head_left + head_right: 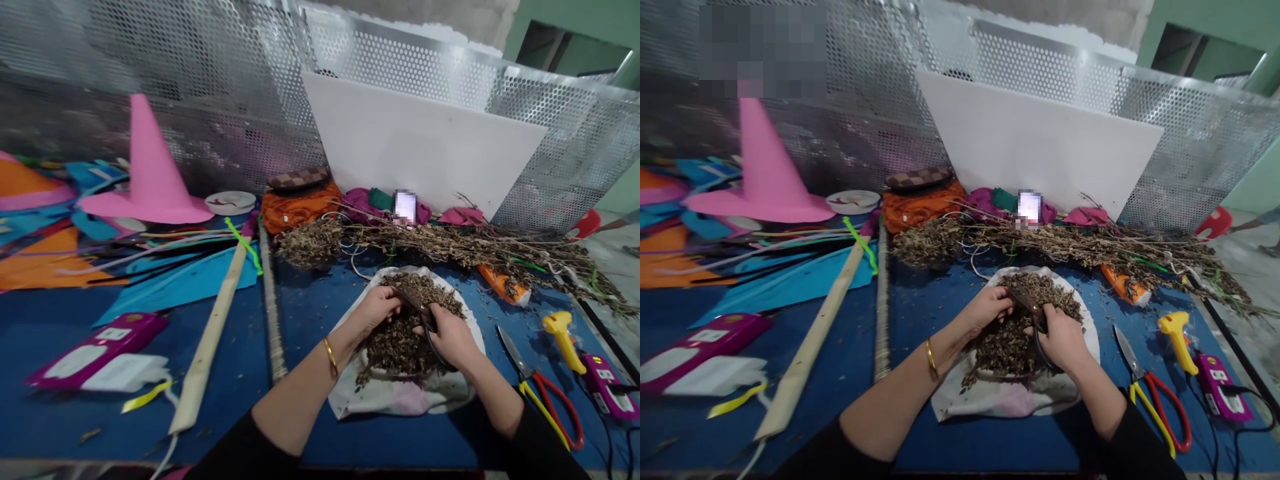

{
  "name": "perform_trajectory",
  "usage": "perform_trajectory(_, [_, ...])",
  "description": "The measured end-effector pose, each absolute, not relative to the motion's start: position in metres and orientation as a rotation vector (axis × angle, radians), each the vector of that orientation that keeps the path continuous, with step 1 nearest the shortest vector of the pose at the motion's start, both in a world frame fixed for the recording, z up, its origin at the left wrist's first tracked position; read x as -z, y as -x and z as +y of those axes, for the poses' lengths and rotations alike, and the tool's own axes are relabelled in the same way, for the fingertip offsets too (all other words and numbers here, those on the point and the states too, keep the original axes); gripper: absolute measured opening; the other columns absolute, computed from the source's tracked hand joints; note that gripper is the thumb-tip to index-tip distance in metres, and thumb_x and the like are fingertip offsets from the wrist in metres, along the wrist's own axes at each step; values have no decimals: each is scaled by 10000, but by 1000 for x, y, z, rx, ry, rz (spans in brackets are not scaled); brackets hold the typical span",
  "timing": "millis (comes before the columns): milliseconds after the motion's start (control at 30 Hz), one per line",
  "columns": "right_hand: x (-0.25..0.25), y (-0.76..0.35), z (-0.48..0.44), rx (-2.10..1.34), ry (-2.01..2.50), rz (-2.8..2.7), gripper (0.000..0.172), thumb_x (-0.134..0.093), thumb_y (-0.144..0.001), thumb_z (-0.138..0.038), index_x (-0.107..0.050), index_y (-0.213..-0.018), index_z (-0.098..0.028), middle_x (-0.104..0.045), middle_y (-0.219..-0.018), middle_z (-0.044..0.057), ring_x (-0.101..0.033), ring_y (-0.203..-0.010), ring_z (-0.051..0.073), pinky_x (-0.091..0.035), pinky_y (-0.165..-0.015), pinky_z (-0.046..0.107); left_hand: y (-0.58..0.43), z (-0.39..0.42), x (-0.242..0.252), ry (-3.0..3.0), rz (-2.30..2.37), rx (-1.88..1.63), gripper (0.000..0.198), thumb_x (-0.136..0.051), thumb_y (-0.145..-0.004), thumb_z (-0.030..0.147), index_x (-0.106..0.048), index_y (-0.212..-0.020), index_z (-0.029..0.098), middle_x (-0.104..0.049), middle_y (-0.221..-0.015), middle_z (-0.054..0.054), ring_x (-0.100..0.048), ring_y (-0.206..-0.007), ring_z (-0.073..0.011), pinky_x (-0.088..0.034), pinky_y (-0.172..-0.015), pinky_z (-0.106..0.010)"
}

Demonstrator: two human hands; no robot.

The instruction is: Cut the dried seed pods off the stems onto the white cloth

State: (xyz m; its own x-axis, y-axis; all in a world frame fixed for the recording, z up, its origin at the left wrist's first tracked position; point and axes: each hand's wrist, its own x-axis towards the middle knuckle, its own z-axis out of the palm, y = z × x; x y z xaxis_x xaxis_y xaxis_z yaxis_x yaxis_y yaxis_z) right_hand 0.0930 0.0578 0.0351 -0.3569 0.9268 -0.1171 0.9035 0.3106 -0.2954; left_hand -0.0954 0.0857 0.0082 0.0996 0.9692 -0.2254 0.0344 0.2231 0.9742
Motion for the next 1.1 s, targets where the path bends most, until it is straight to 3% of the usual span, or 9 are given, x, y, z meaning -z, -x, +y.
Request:
perform_trajectory(233, [-33, -94, 61, -541, 1722, -2457, 332, -457, -877, -513, -513, -993, -208, -658, -918, 67, -614, -829, 195, -313, -628, 239, 99, 88, -9, -1095, 1200, -1010, 224, -639, -646, 341, -556, -590, 141, -495, -481, 49, -360, -360, -33, -312, -375, -168])
perform_trajectory(467, [-40, -97, 59, -558, 1749, -2371, 365, -498, -834, -551, -523, -1006, -230, -639, -907, 39, -594, -768, 178, -296, -585, 225, 101, 87, -14, -972, 1190, -1082, 239, -693, -610, 303, -622, -753, 125, -628, -621, 1, -514, -457, -62, -433, -475, -185])
perform_trajectory(567, [-42, -96, 58, -556, 1733, -2408, 359, -517, -824, -547, -528, -1000, -235, -635, -885, 30, -588, -761, 173, -285, -581, 224, 100, 85, -19, -958, 1199, -1109, 225, -704, -593, 265, -600, -740, 130, -648, -645, -6, -538, -475, -68, -440, -487, -182])
perform_trajectory(967, [-47, -97, 59, -588, 1741, -2416, 340, -515, -836, -548, -538, -945, -227, -640, -860, 27, -582, -767, 165, -281, -585, 224, 100, 84, -19, -1018, 1256, -1020, 281, -697, -606, 358, -629, -736, 118, -604, -592, 4, -475, -431, -54, -396, -434, -181])
perform_trajectory(1100, [-46, -96, 58, -554, 1756, -2433, 354, -508, -837, -553, -532, -976, -228, -641, -891, 33, -587, -787, 169, -283, -596, 230, 100, 83, -19, -1040, 1229, -1032, 249, -688, -614, 316, -639, -751, 114, -585, -588, 11, -467, -444, -54, -411, -453, -185])
